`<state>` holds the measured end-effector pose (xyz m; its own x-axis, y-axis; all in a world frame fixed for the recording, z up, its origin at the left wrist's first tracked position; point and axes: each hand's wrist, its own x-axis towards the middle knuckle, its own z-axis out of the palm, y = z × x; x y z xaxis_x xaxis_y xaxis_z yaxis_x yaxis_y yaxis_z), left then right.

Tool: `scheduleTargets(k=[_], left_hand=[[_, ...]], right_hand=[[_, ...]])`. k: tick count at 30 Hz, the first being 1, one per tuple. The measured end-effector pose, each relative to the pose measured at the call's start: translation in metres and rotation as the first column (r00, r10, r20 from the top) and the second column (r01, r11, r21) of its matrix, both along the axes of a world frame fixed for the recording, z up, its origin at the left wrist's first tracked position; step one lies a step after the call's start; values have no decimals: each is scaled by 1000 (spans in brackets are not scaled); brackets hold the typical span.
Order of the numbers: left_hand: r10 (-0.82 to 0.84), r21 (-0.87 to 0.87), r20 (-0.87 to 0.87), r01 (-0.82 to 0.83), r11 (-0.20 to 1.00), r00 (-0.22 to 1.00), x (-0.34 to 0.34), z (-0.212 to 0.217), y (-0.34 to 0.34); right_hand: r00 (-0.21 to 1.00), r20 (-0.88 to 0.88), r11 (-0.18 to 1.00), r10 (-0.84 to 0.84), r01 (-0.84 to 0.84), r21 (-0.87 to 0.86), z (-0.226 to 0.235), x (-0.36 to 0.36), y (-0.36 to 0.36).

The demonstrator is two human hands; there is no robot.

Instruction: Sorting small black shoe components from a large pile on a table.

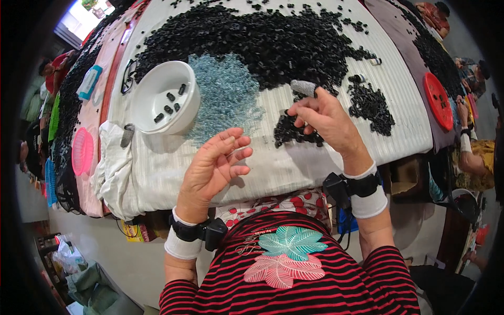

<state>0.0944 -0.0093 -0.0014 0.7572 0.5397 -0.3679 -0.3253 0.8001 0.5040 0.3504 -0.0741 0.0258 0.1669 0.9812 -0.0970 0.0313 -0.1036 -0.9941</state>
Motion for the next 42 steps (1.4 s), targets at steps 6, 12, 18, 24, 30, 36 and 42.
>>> scheduleTargets(k=[6, 12, 18, 24, 30, 36, 42], left_hand=[[57, -18, 1, -57, 998, 998, -14, -7, 3], [71, -40, 6, -71, 997, 997, -15, -10, 6], [57, -50, -11, -57, 997, 998, -12, -16, 6], [48, -29, -28, -49, 998, 998, -13, -12, 5], [37, -45, -17, -38, 998, 999, -10, -8, 5], [43, -31, 2, -43, 999, 999, -12, -9, 5], [6, -13, 1, -6, 1000, 1000, -12, -11, 8]], right_hand=[[967, 250, 998, -45, 35, 47, -14, 1, -7], [773, 619, 984, 138, -175, -1, -13, -14, -9], [707, 705, 958, 53, -235, 164, -19, -21, -3], [518, 831, 909, 202, -415, 38, -14, -21, -8], [671, 742, 988, -3, -112, 105, -6, 14, 1], [548, 830, 912, -103, -282, 299, -13, -9, -22], [290, 912, 945, -290, 235, 226, -6, 53, -79]])
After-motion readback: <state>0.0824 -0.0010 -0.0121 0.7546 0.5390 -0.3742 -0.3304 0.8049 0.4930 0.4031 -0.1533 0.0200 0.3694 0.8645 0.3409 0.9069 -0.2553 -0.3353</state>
